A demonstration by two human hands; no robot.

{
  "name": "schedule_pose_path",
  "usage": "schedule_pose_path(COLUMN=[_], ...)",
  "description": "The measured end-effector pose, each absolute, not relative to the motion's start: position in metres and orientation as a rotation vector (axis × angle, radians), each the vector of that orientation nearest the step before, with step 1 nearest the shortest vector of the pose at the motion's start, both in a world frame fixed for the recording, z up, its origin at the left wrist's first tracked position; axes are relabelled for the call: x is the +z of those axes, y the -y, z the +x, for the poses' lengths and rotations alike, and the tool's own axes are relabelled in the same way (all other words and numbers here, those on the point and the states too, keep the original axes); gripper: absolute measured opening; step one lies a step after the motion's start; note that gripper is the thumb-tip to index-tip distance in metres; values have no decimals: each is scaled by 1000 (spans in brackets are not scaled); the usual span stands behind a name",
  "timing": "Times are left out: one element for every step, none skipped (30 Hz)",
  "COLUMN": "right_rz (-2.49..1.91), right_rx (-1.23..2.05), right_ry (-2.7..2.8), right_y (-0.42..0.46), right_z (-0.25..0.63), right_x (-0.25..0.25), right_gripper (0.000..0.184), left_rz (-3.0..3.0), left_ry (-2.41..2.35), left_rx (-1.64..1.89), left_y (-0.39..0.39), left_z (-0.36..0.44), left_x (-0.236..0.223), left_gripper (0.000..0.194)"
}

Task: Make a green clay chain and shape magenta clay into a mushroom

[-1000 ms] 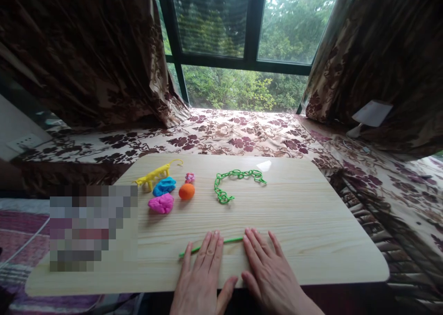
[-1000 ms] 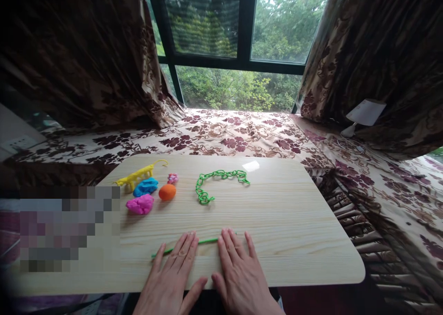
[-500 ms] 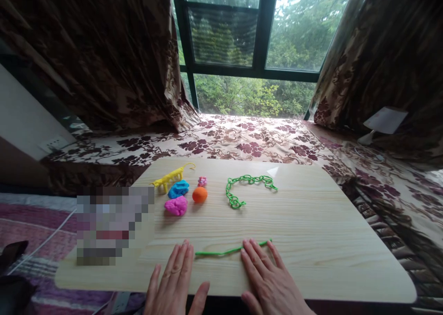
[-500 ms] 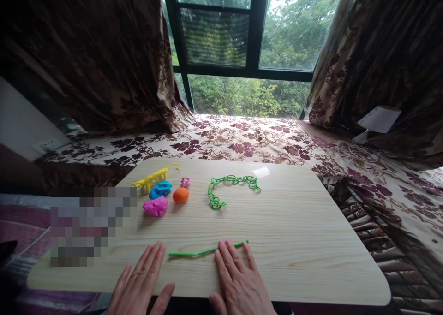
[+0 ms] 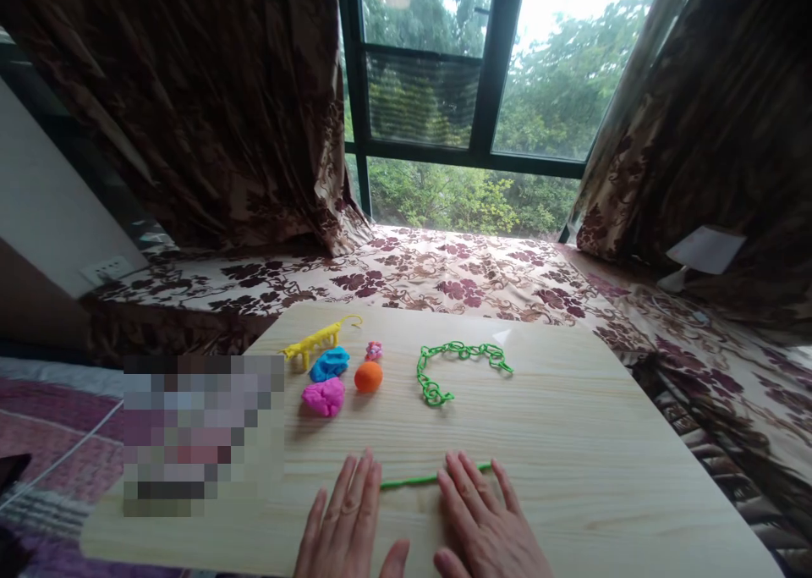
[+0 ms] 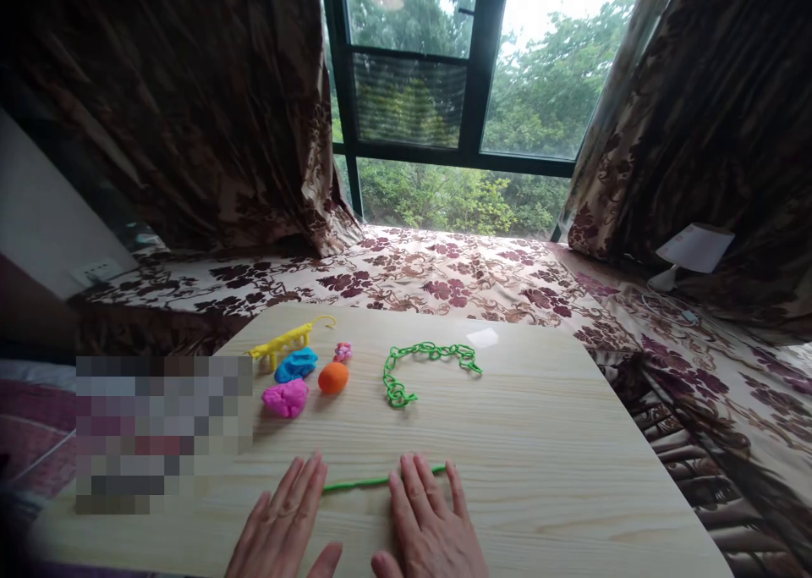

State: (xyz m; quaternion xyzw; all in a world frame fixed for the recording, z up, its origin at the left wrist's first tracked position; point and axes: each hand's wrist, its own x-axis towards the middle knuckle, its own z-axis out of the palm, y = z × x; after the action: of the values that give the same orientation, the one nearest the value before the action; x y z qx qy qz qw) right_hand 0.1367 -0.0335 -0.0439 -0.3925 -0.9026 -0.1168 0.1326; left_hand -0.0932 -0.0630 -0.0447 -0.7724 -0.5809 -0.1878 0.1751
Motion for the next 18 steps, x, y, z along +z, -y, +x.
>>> schedule_pose_path(right_rz=[-1151,-1168,-1193,-1218,-1235,-1242,-1232,-1202,-1156,-1102,-1051,-1017,-1019,-1058,-1118,-1175,-1198,-1171], right_rx=[-376,-416,-455,-487,-511,-527,-540,-555,-573,-593,-607,-609,-593,-561,-522,-486,-465,-467], right_ry=[2606,2590,2574,2559,2551,2548,2549,2550,2548,2544,2540,2540,2548,2560,2574,2588,2602,2613], right_y=[31,30,28,28,27,28,28,29,30,32,33,33,34,33,33,32,31,31], right_z=[141,146,151,156,161,166,170,173,176,179,180,181,181,180,180,180,180,182], right_x=[-41,-38,-36,-35,-35,-36,-39,-43,-46,-49,-52,-52,-52,-50,-48,-45,-44,-43], right_gripper=[61,57,55,53,51,49,48,47,46,46,46,46,47,48,48,49,49,49], left_rz=[-2211,-2237,-2266,-2297,-2330,-2352,-2350,-2345,-2346,-2349,-2357,-2368,-2381,-2396,-2402,-2406,-2409,-2414], left_ry=[1575,1494,1414,1344,1290,1266,1285,1290,1280,1250,1205,1175,1167,1183,1230,1267,1286,1279], left_rx=[-530,-534,-540,-544,-544,-552,-567,-583,-589,-587,-577,-556,-536,-520,-510,-517,-528,-538], left_y=[59,56,52,49,46,43,42,40,40,40,40,40,40,39,38,38,38,38], left_z=[-85,-76,-65,-54,-44,-34,-26,-21,-18,-16,-17,-17,-18,-19,-20,-20,-21,-22], left_x=[-44,-44,-43,-43,-44,-45,-48,-51,-54,-57,-59,-59,-59,-57,-55,-52,-51,-50], left_gripper=[71,70,67,64,60,57,56,55,53,49,45,42,43,46,51,56,58,57])
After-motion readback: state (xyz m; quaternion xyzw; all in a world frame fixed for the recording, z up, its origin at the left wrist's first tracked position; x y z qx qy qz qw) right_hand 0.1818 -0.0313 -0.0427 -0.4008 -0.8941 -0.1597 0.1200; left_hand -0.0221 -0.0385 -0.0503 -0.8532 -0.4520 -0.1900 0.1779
